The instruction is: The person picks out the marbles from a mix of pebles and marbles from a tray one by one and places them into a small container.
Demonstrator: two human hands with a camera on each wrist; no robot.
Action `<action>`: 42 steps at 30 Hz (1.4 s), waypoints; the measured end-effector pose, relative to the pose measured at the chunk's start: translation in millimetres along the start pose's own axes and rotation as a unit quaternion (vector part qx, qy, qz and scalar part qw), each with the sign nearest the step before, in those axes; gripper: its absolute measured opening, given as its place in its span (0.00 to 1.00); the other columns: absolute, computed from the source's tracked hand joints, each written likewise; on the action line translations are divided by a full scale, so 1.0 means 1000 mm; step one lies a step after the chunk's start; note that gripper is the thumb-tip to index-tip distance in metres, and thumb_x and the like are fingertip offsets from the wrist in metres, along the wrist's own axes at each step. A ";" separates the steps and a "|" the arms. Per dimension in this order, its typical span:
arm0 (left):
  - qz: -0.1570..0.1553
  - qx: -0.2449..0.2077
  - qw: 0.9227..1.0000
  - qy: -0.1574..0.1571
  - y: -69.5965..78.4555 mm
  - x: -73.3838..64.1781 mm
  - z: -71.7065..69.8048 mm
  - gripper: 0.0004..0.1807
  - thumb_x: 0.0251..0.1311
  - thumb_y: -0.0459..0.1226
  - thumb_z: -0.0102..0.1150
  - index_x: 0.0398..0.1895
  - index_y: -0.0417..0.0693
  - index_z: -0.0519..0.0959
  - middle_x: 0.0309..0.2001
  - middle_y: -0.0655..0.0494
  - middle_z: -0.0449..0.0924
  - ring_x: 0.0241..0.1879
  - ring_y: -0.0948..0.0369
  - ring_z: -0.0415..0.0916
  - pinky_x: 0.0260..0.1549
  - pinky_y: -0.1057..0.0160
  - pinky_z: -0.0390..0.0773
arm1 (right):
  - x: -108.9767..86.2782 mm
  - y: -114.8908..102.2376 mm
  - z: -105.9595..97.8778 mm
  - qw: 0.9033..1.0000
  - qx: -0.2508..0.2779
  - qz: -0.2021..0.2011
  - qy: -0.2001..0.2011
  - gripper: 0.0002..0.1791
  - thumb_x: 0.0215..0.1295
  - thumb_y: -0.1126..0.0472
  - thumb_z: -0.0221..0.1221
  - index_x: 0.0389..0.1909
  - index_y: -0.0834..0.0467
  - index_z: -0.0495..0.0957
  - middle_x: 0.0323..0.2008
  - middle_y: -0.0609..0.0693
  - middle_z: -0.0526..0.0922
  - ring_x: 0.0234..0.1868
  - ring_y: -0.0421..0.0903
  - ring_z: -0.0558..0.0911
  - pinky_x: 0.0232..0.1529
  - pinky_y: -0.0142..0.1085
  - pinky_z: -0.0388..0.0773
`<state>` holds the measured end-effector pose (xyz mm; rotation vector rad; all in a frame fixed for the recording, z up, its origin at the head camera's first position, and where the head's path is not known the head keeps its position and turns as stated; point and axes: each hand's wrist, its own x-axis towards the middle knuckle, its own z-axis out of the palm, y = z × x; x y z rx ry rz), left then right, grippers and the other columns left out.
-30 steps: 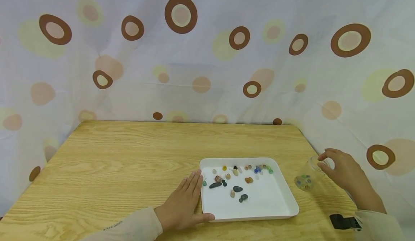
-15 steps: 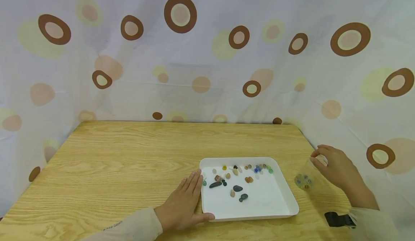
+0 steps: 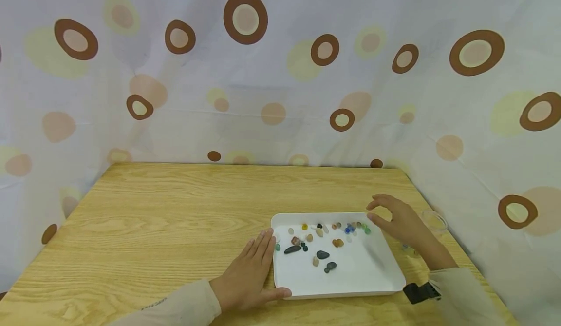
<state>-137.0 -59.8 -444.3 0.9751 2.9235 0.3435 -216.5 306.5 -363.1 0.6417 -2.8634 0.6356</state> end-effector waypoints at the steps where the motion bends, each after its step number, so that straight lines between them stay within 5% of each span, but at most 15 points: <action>1: 0.001 0.001 1.000 0.001 0.000 0.000 0.000 0.60 0.56 0.75 0.29 0.74 0.34 0.46 0.76 0.39 0.37 0.75 0.47 0.37 0.70 0.47 0.49 | 0.003 -0.003 0.004 1.000 0.003 -0.006 -0.007 0.13 0.67 0.57 0.59 0.46 0.60 0.79 0.61 0.69 0.70 0.60 0.70 0.68 0.49 0.61 0.72; 11: -0.003 0.003 1.000 -0.006 0.001 0.000 -0.003 0.61 0.55 0.76 0.27 0.74 0.34 0.46 0.76 0.39 0.36 0.75 0.47 0.37 0.70 0.48 0.50 | 0.020 -0.012 0.040 0.993 0.008 -0.041 -0.108 0.14 0.63 0.61 0.62 0.48 0.62 0.80 0.61 0.72 0.68 0.62 0.71 0.67 0.59 0.63 0.64; 22: -0.005 0.004 1.000 -0.004 0.001 0.000 -0.002 0.61 0.55 0.76 0.27 0.74 0.34 0.46 0.76 0.39 0.36 0.75 0.47 0.38 0.70 0.48 0.50 | 0.023 -0.020 0.055 0.976 -0.124 0.000 -0.181 0.29 0.59 0.52 0.65 0.61 0.59 0.73 0.66 0.69 0.62 0.65 0.72 0.61 0.53 0.69 0.65; 27: -0.005 0.001 1.000 -0.007 0.002 0.000 -0.002 0.61 0.55 0.76 0.27 0.74 0.34 0.46 0.76 0.39 0.36 0.75 0.47 0.37 0.70 0.48 0.50 | 0.021 -0.019 0.060 0.969 -0.166 -0.006 -0.182 0.29 0.59 0.53 0.65 0.60 0.59 0.73 0.67 0.68 0.61 0.65 0.71 0.61 0.51 0.68 0.67; 36: -0.005 0.002 1.000 -0.005 0.003 0.000 -0.004 0.60 0.56 0.75 0.30 0.74 0.34 0.46 0.76 0.38 0.37 0.75 0.47 0.37 0.70 0.48 0.50 | 0.017 -0.024 0.060 0.979 -0.150 -0.015 -0.140 0.16 0.60 0.60 0.64 0.49 0.56 0.78 0.63 0.67 0.66 0.63 0.69 0.65 0.50 0.67 0.69; 42: -0.006 -0.003 1.000 -0.005 0.003 -0.001 -0.004 0.59 0.57 0.74 0.31 0.74 0.34 0.46 0.76 0.39 0.37 0.75 0.47 0.37 0.70 0.48 0.50 | 0.018 -0.024 0.055 0.979 -0.139 -0.018 -0.150 0.15 0.60 0.61 0.64 0.48 0.56 0.78 0.63 0.68 0.66 0.62 0.70 0.65 0.51 0.66 0.69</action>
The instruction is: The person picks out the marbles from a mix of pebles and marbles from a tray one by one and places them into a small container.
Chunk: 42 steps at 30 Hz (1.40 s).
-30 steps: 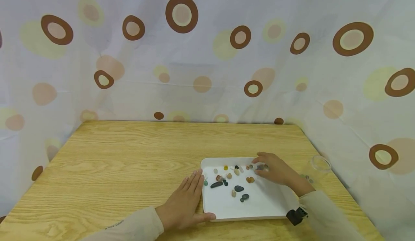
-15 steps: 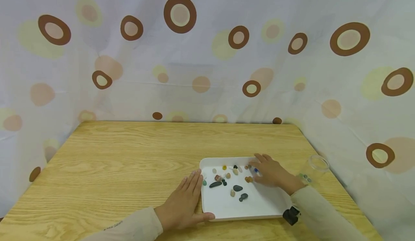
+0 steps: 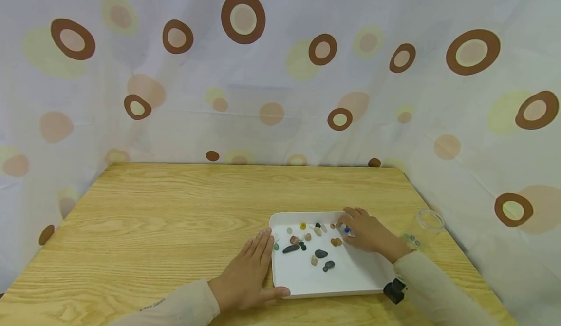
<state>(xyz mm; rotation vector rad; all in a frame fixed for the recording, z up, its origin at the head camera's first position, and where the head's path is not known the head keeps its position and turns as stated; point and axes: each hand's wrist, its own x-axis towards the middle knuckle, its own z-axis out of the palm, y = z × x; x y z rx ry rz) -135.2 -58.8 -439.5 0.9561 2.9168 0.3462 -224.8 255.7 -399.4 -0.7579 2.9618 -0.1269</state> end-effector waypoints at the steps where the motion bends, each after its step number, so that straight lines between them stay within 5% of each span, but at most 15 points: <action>1: 0.001 0.000 1.000 0.001 0.000 0.000 0.000 0.59 0.57 0.74 0.31 0.74 0.33 0.46 0.76 0.38 0.37 0.75 0.47 0.37 0.70 0.48 0.50 | 0.000 0.001 -0.002 1.000 0.005 0.001 -0.004 0.16 0.60 0.61 0.65 0.49 0.56 0.78 0.63 0.68 0.66 0.62 0.71 0.65 0.52 0.66 0.68; 18: 0.003 -0.004 1.000 -0.011 -0.001 0.000 0.003 0.60 0.57 0.74 0.32 0.74 0.34 0.45 0.76 0.38 0.35 0.75 0.46 0.36 0.70 0.46 0.48 | 0.022 0.018 -0.003 0.999 -0.004 -0.018 -0.039 0.10 0.57 0.63 0.66 0.41 0.53 0.84 0.57 0.65 0.75 0.59 0.67 0.71 0.55 0.62 0.68; 26: 0.000 0.006 1.000 -0.005 -0.002 0.002 0.006 0.60 0.56 0.75 0.30 0.74 0.34 0.45 0.76 0.39 0.35 0.75 0.47 0.35 0.70 0.47 0.48 | 0.028 0.015 0.000 0.999 -0.023 -0.025 -0.005 0.06 0.55 0.64 0.68 0.34 0.52 0.84 0.39 0.48 0.82 0.43 0.52 0.79 0.44 0.51 0.77; 42: 0.010 -0.001 1.000 0.011 -0.003 0.001 0.004 0.61 0.56 0.75 0.29 0.74 0.32 0.47 0.75 0.37 0.38 0.74 0.45 0.38 0.69 0.45 0.50 | 0.038 0.013 0.007 1.000 -0.020 -0.014 -0.009 0.07 0.53 0.63 0.70 0.25 0.48 0.81 0.34 0.43 0.81 0.32 0.41 0.76 0.33 0.38 0.76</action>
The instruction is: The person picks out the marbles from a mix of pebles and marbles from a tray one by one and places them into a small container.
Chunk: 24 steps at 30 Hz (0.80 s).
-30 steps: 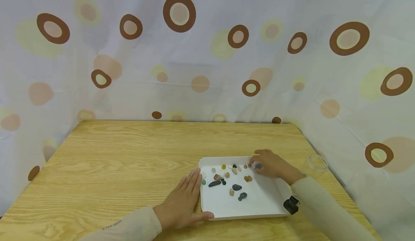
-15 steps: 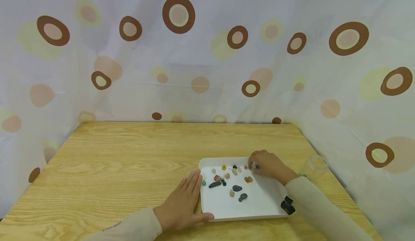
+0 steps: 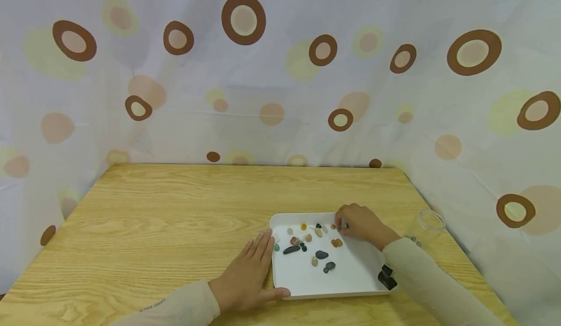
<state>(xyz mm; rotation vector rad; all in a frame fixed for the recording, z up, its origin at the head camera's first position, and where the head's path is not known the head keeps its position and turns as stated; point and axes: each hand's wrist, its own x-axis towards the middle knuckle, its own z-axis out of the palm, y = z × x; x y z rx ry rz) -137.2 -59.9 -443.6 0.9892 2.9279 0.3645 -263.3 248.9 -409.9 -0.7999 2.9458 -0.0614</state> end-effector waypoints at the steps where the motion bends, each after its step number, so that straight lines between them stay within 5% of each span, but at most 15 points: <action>1: 0.000 -0.001 1.000 0.000 0.000 0.000 0.000 0.60 0.56 0.75 0.29 0.73 0.32 0.47 0.75 0.37 0.38 0.74 0.45 0.39 0.69 0.45 0.51 | 0.000 0.000 0.000 1.000 0.000 0.001 -0.002 0.07 0.53 0.63 0.69 0.25 0.48 0.81 0.33 0.43 0.81 0.32 0.41 0.76 0.33 0.38 0.76; 10: -0.008 0.007 1.000 -0.013 0.001 0.000 -0.001 0.61 0.55 0.76 0.27 0.74 0.33 0.46 0.76 0.38 0.36 0.75 0.46 0.37 0.69 0.46 0.50 | -0.002 -0.004 -0.017 1.000 -0.001 0.006 0.003 0.04 0.55 0.64 0.66 0.29 0.53 0.82 0.40 0.49 0.82 0.40 0.49 0.79 0.39 0.44 0.78; 18: -0.012 0.000 1.000 -0.021 0.002 0.001 -0.001 0.60 0.56 0.75 0.31 0.74 0.33 0.46 0.76 0.38 0.35 0.75 0.46 0.37 0.70 0.47 0.50 | -0.027 0.007 -0.044 0.995 0.023 -0.039 0.087 0.05 0.57 0.63 0.66 0.29 0.53 0.79 0.36 0.48 0.81 0.41 0.55 0.81 0.40 0.47 0.78; 24: -0.008 0.007 1.000 -0.013 0.002 0.001 0.001 0.59 0.57 0.74 0.33 0.74 0.33 0.45 0.76 0.38 0.35 0.75 0.46 0.37 0.70 0.46 0.50 | -0.055 0.018 -0.066 0.991 0.018 -0.015 0.132 0.04 0.59 0.62 0.65 0.32 0.54 0.80 0.50 0.64 0.80 0.51 0.65 0.77 0.48 0.56 0.75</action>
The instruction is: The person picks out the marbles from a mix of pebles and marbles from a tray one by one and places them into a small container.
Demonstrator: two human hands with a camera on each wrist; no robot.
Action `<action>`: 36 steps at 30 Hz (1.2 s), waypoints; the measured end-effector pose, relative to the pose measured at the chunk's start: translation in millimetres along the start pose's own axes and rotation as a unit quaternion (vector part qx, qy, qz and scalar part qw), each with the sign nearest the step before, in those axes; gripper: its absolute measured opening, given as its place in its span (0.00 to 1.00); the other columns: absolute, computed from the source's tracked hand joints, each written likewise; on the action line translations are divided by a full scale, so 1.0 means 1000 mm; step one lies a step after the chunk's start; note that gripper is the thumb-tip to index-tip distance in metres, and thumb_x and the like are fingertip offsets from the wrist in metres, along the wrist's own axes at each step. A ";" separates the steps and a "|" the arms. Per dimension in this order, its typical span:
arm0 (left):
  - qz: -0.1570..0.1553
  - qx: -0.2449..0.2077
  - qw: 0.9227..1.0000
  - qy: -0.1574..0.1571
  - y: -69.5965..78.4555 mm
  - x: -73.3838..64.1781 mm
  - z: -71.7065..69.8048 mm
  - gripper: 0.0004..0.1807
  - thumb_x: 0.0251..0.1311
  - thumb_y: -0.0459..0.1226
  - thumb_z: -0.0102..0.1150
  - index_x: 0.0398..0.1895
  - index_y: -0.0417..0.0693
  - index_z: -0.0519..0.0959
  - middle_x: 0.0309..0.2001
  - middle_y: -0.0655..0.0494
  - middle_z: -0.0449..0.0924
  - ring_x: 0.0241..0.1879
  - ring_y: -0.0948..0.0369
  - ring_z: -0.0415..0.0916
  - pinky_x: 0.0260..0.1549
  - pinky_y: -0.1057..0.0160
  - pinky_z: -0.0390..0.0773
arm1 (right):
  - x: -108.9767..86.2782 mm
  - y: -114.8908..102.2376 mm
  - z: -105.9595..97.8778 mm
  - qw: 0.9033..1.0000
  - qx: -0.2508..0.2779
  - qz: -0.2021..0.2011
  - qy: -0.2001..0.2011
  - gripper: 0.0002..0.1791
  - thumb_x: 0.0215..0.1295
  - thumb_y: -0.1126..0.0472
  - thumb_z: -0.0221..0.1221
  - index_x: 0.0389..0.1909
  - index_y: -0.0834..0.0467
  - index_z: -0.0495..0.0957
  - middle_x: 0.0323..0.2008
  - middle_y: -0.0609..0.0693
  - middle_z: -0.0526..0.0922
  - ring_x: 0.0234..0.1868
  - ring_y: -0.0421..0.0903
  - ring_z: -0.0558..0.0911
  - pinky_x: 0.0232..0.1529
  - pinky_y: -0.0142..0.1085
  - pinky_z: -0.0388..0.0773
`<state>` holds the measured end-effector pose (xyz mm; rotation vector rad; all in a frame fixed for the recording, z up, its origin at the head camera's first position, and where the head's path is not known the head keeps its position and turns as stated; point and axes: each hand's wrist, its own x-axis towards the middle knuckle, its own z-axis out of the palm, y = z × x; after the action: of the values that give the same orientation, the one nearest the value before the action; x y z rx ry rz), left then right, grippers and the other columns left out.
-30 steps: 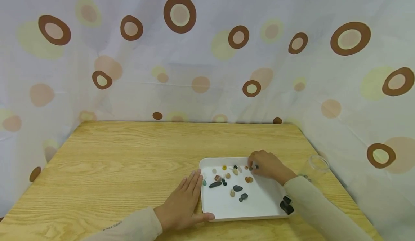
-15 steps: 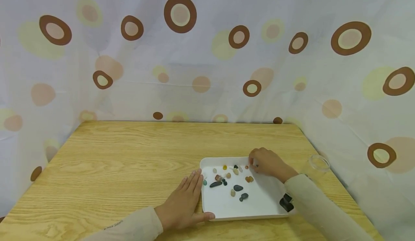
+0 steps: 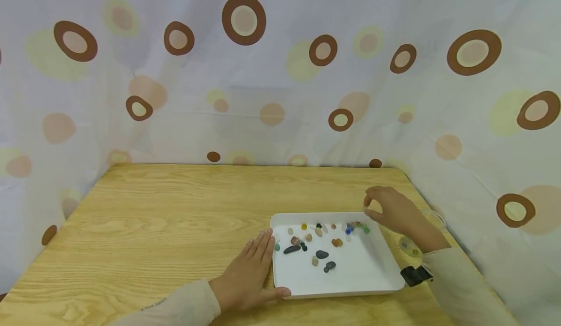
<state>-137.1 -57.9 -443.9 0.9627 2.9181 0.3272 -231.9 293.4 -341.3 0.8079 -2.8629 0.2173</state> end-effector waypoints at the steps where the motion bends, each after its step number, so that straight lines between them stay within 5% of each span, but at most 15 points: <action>1: 0.000 -0.001 1.000 0.000 0.000 0.000 0.001 0.59 0.57 0.74 0.33 0.74 0.33 0.45 0.76 0.38 0.35 0.75 0.46 0.37 0.70 0.46 0.50 | -0.004 0.002 -0.004 1.000 -0.001 0.006 0.008 0.04 0.59 0.62 0.65 0.32 0.54 0.80 0.52 0.67 0.78 0.53 0.67 0.76 0.49 0.57 0.74; 15: 0.005 -0.002 1.000 0.001 0.002 -0.002 0.000 0.59 0.57 0.74 0.32 0.74 0.33 0.46 0.75 0.38 0.36 0.75 0.46 0.38 0.69 0.46 0.51 | -0.069 0.042 -0.033 0.989 0.009 0.107 0.105 0.07 0.61 0.64 0.64 0.36 0.64 0.79 0.54 0.75 0.72 0.52 0.75 0.69 0.47 0.67 0.67; 24: 0.000 0.000 1.000 -0.001 -0.001 0.000 -0.002 0.58 0.58 0.73 0.35 0.74 0.34 0.46 0.76 0.39 0.36 0.75 0.47 0.36 0.70 0.47 0.49 | -0.085 0.062 -0.030 0.984 0.007 0.160 0.082 0.12 0.64 0.59 0.61 0.39 0.67 0.79 0.54 0.79 0.69 0.51 0.79 0.67 0.44 0.68 0.67; 36: 0.005 0.006 1.000 0.003 -0.001 -0.001 -0.002 0.60 0.56 0.75 0.27 0.74 0.33 0.47 0.75 0.38 0.37 0.75 0.46 0.38 0.70 0.47 0.50 | -0.090 0.067 -0.024 0.983 0.028 0.179 0.036 0.13 0.66 0.58 0.60 0.41 0.67 0.78 0.55 0.78 0.69 0.52 0.78 0.68 0.43 0.67 0.68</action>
<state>-137.0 -60.0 -441.8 0.9815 2.9242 0.3125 -188.8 400.2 -341.8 0.2786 -2.9224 0.3634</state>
